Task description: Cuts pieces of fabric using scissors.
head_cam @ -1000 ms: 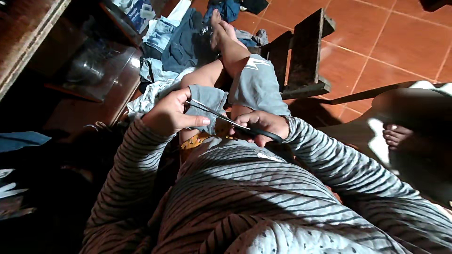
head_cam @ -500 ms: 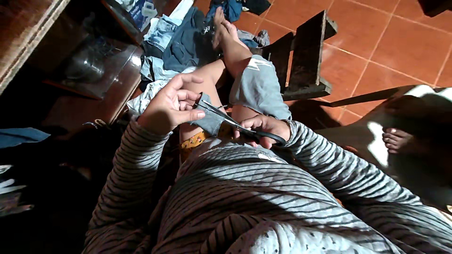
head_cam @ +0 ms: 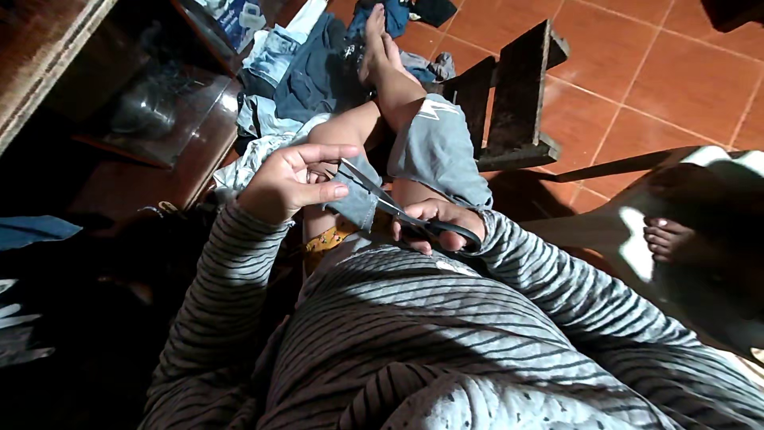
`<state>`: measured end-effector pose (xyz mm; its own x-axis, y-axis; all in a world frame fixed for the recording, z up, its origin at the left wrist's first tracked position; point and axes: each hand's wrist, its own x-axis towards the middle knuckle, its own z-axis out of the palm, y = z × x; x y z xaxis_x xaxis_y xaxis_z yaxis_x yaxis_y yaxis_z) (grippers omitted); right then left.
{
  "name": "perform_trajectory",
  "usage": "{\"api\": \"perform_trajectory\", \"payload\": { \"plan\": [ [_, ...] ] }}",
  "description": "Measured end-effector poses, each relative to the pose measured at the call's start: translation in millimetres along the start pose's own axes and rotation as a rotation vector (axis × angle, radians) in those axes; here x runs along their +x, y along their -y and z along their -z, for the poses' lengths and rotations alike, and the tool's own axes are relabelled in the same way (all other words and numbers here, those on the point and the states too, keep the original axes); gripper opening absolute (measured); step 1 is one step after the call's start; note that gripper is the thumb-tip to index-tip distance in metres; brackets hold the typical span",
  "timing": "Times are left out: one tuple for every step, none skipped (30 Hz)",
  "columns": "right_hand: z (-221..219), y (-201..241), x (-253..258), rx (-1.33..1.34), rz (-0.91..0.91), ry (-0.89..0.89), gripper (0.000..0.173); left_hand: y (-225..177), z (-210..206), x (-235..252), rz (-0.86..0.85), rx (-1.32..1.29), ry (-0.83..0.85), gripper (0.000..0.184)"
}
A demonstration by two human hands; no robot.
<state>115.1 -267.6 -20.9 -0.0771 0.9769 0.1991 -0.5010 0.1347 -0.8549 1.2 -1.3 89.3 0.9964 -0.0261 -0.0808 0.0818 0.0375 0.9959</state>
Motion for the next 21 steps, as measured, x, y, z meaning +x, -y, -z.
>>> {"api": "perform_trajectory", "payload": {
  "plan": [
    [0,-1,-1,0.011,0.005,0.005,0.054,-1,2,0,-0.014,0.007,-0.007,0.049],
    [0,-1,-1,0.013,0.006,0.002,0.051,-1,4,-1,-0.029,0.017,-0.015,0.05],
    [-1,-2,-1,0.002,0.005,-0.013,0.05,-2,5,-1,-0.035,0.022,-0.021,0.051],
    [-3,-1,-1,-0.018,0.004,-0.028,0.052,-2,4,-1,-0.035,0.017,-0.022,0.052],
    [-5,0,0,-0.049,0.002,-0.043,0.055,-2,3,-1,-0.036,0.004,-0.019,0.052],
    [-6,0,1,-0.081,0.006,-0.045,0.061,-3,1,-1,-0.039,-0.009,-0.016,0.053],
    [-6,0,3,-0.112,0.013,-0.029,0.068,-4,-1,0,-0.042,-0.018,-0.01,0.054],
    [-6,-1,5,-0.136,0.024,-0.017,0.074,-5,-2,0,-0.044,-0.019,-0.006,0.055],
    [-5,-2,7,-0.154,0.037,-0.009,0.078,-5,-2,1,-0.045,-0.019,0.0,0.056],
    [-5,-2,9,-0.157,0.046,-0.004,0.079,-5,-2,2,-0.049,-0.015,0.003,0.056],
    [-4,-2,11,-0.149,0.057,0.001,0.079,-5,-2,3,-0.057,-0.012,0.005,0.056],
    [-5,-2,13,-0.131,0.069,0.007,0.078,-4,-2,3,-0.065,-0.015,0.007,0.057],
    [-5,-1,14,-0.105,0.08,0.011,0.075,-5,-2,4,-0.069,-0.025,0.007,0.058],
    [-6,0,14,-0.075,0.086,0.004,0.072,-6,-2,4,-0.068,-0.041,0.008,0.058],
    [-7,0,14,-0.042,0.088,0.0,0.069,-7,-2,3,-0.069,-0.053,0.004,0.058],
    [-7,1,14,-0.012,0.086,-0.006,0.064,-8,-2,3,-0.071,-0.05,-0.001,0.058],
    [-8,1,12,0.011,0.081,-0.027,0.059,-9,-1,3,-0.08,-0.037,-0.007,0.059],
    [-9,0,10,0.022,0.073,-0.065,0.054,-8,1,3,-0.095,-0.019,-0.016,0.059],
    [-9,-1,8,0.026,0.06,-0.101,0.05,-8,3,3,-0.11,-0.009,-0.028,0.059],
    [-9,-1,6,0.026,0.046,-0.124,0.047,-8,4,2,-0.115,-0.001,-0.042,0.06],
    [-9,0,5,0.018,0.034,-0.131,0.046,-8,5,2,-0.115,0.001,-0.045,0.06]
  ]
}}
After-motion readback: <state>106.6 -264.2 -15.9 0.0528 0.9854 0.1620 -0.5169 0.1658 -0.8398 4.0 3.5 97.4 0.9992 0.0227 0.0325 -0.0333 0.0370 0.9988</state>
